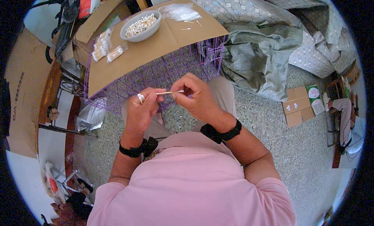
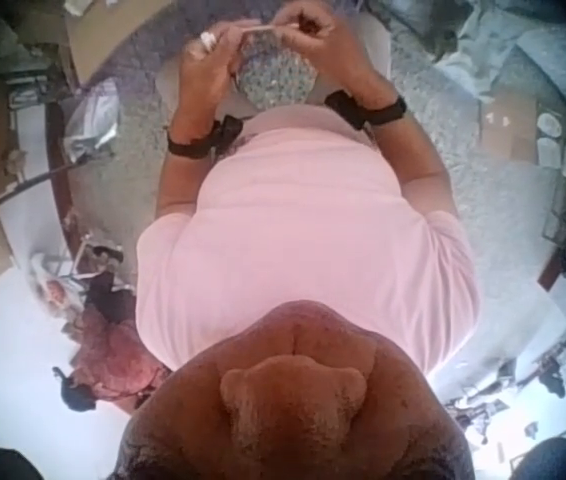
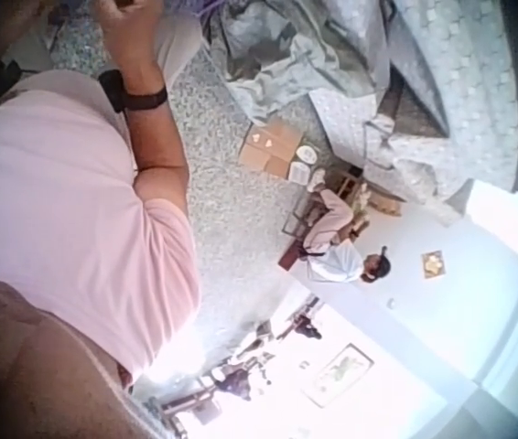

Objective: Gathering cotton swabs from a bowl and placing them into small plastic bags.

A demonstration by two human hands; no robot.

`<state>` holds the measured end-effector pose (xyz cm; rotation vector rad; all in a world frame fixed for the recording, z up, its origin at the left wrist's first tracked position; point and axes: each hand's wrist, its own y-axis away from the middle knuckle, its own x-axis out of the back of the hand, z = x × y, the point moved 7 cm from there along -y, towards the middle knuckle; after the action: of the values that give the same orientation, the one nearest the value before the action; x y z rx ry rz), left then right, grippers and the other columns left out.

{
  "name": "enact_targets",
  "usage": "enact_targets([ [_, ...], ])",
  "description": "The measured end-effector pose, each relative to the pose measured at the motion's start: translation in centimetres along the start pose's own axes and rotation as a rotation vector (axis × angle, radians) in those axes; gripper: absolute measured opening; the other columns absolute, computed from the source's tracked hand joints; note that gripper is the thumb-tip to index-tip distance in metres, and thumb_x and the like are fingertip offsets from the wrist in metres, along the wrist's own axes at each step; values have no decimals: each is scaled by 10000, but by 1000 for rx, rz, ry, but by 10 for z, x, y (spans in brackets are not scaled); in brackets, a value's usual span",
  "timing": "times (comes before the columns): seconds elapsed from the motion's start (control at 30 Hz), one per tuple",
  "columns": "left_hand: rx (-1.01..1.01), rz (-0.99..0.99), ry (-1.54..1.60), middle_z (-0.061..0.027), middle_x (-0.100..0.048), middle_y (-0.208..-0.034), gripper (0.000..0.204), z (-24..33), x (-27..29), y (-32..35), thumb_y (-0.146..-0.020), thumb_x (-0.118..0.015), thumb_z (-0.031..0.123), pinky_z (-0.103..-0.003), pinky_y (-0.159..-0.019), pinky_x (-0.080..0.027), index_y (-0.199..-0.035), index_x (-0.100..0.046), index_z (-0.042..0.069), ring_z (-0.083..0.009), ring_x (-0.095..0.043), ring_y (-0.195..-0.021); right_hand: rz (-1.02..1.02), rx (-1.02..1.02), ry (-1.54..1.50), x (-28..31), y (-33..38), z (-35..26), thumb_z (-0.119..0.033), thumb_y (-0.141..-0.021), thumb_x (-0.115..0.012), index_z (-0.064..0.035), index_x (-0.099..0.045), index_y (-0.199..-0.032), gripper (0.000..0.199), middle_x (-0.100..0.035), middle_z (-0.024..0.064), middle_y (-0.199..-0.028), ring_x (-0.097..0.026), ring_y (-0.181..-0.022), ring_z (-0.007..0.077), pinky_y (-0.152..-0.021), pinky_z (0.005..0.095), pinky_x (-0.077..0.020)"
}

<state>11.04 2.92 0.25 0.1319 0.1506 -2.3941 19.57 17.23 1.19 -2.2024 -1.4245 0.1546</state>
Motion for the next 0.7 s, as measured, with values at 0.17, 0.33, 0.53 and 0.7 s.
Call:
enact_targets([
  [0.17,-41,-67,-226,15,-597,-818,179,-3,-8,0,-923,-600,158,-189,-519,-339,-986,-702,25,-22,-441,-597,-10,-32,-181,2,-7,-14,-88,-822,-679,-64,-622,-863,74,-521,7,-803,-511,-696,77,-595,221,-415],
  [0.33,132,-128,-118,44,-588,-765,141,-19,-18,4,-902,-636,161,-186,-559,-366,-872,-690,33,-21,-473,-658,-133,18,-104,-5,-7,-15,-98,-841,-662,-49,-627,-877,69,-541,17,-829,-522,-725,91,-617,233,-425],
  [0.53,68,-50,-95,49,-568,-728,153,-15,-9,2,-894,-646,161,-182,-519,-331,-939,-672,17,-15,-436,-614,-119,41,-135,-10,1,-10,-145,-850,-675,-39,-621,-873,121,-554,23,-829,-506,-716,85,-603,232,-407],
  [0.7,61,43,201,58,-493,-643,194,-5,2,-1,-894,-646,191,-192,-448,-260,-956,-663,8,-19,-358,-516,-253,-269,-161,-21,9,-3,-164,-880,-656,-48,-595,-838,137,-524,-33,-705,-439,-638,48,-557,222,-376],
])
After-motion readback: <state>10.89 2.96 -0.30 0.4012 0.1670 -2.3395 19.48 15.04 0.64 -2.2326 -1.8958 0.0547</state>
